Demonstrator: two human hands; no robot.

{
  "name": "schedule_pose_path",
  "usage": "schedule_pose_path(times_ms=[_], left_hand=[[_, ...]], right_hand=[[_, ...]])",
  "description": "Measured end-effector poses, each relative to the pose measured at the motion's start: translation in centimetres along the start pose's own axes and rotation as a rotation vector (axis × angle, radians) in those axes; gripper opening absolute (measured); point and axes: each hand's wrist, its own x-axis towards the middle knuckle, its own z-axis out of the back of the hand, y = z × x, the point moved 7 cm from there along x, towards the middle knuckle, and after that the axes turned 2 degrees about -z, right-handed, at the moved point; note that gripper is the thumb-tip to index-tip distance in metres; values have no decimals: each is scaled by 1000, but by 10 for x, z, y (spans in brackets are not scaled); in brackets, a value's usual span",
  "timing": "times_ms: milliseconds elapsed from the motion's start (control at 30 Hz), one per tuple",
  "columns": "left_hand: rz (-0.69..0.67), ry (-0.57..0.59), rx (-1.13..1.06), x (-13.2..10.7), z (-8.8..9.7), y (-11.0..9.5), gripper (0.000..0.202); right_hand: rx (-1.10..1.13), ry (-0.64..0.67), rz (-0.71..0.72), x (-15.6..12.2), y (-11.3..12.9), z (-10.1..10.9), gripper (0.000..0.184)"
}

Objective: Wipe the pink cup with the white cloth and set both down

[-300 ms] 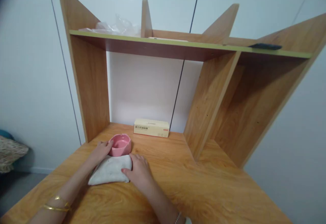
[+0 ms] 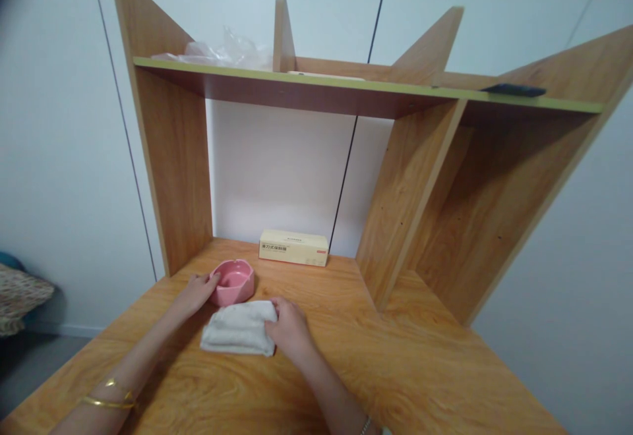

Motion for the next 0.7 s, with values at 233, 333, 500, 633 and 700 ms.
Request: schedule_pose_path(times_ms=[233, 333, 500, 633, 700], left_hand=[[70, 84, -194, 0, -9, 2, 41], [104, 116, -278, -1, -13, 2, 35], [166, 128, -367, -3, -11, 1, 26], [190, 118, -416, -6, -8, -2, 25], [188, 112, -441, -8, -8, -7, 27]], right_hand=[[-140, -179, -131, -10, -64, 80, 44], [-208, -259, -206, -17, -85, 102, 47], [-416, -364, -184, -27, -82, 109, 44], [-458, -378, -56, -30, -64, 100, 34], [-426, -341, 14, -31, -55, 93, 29]])
